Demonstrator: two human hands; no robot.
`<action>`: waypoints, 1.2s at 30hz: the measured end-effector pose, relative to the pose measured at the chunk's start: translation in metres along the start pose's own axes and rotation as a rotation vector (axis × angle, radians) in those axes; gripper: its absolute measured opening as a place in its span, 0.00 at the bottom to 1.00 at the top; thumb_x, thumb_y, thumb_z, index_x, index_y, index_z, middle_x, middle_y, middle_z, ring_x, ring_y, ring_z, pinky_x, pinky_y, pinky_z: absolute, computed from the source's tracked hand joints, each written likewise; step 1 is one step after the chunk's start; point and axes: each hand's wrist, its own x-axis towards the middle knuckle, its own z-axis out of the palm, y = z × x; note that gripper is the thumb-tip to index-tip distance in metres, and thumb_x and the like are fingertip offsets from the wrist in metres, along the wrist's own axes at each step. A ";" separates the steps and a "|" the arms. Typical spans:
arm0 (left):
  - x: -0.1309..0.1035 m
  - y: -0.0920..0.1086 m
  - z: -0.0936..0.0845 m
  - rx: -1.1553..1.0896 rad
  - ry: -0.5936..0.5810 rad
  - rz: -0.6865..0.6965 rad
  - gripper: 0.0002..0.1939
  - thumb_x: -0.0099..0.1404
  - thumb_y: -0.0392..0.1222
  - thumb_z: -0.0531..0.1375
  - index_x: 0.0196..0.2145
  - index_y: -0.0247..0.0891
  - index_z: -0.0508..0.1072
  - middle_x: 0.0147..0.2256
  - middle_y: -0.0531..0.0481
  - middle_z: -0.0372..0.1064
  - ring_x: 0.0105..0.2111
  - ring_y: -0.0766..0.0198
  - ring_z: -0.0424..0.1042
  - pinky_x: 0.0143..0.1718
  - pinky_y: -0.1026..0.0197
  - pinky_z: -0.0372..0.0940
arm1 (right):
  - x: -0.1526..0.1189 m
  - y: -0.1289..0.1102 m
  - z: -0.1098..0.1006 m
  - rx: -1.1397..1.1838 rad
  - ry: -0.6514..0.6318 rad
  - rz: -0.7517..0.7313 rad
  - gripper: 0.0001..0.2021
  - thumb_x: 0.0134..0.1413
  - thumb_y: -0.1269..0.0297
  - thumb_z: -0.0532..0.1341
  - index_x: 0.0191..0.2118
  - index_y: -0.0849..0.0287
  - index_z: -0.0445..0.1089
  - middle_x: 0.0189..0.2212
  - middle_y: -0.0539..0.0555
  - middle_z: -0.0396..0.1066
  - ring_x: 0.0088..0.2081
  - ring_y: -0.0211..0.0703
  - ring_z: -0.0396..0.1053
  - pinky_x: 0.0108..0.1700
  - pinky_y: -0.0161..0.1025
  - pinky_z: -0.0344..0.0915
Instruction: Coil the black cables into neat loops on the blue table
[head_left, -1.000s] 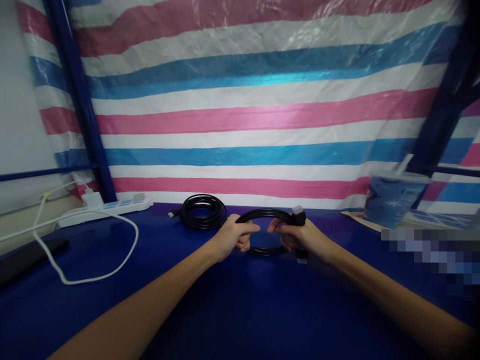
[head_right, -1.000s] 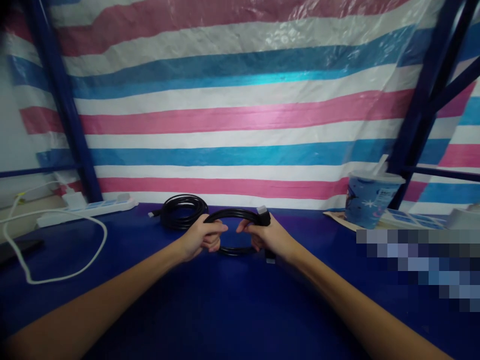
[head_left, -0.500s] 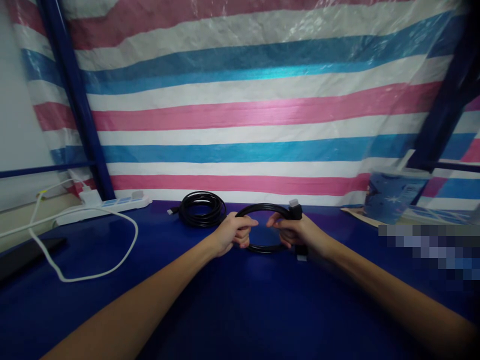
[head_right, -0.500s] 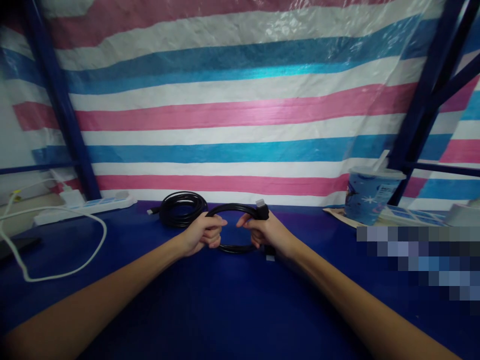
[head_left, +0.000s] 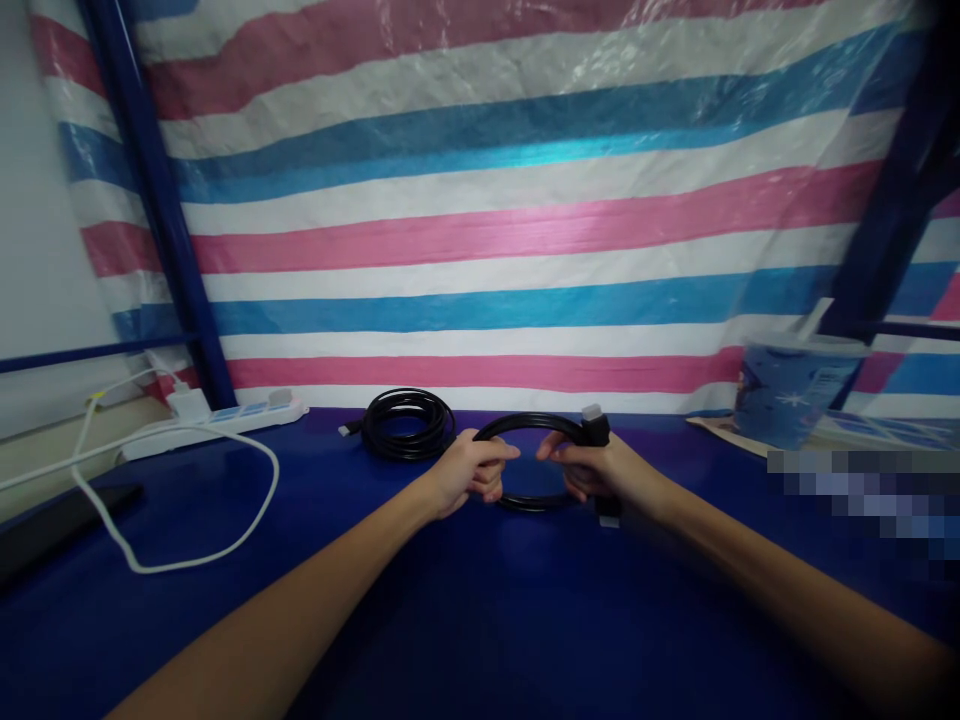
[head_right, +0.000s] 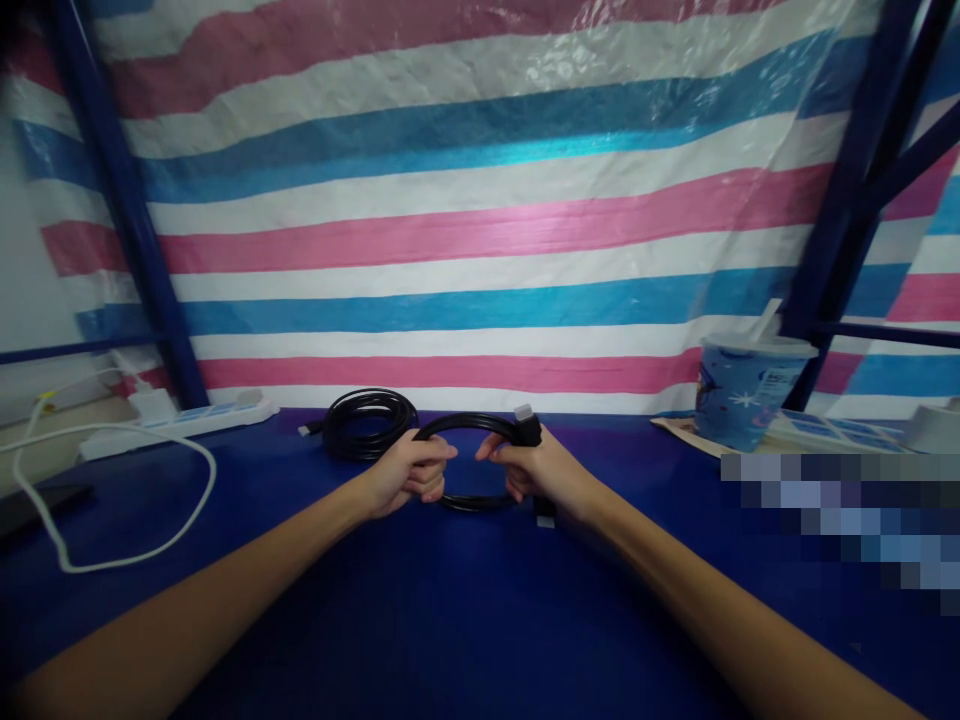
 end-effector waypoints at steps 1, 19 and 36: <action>0.000 0.000 0.000 0.005 0.005 -0.003 0.25 0.56 0.40 0.60 0.11 0.39 0.48 0.08 0.64 0.38 0.09 0.77 0.41 0.16 0.66 0.51 | 0.000 0.000 0.000 -0.002 0.003 0.000 0.09 0.40 0.62 0.59 0.30 0.60 0.67 0.07 0.40 0.48 0.11 0.29 0.48 0.17 0.32 0.52; -0.003 0.006 0.002 0.123 0.020 0.023 0.22 0.53 0.42 0.61 0.13 0.39 0.51 0.09 0.65 0.40 0.09 0.76 0.43 0.20 0.63 0.58 | -0.004 -0.003 -0.001 -0.044 -0.025 -0.069 0.09 0.41 0.63 0.58 0.30 0.62 0.68 0.08 0.40 0.48 0.12 0.30 0.48 0.19 0.33 0.54; -0.018 0.042 -0.057 1.332 0.258 0.257 0.25 0.57 0.35 0.54 0.53 0.39 0.65 0.54 0.46 0.64 0.54 0.58 0.62 0.56 0.58 0.54 | -0.017 0.009 0.001 -0.888 0.181 -0.397 0.15 0.44 0.74 0.50 0.35 0.61 0.71 0.20 0.51 0.69 0.21 0.38 0.64 0.25 0.34 0.53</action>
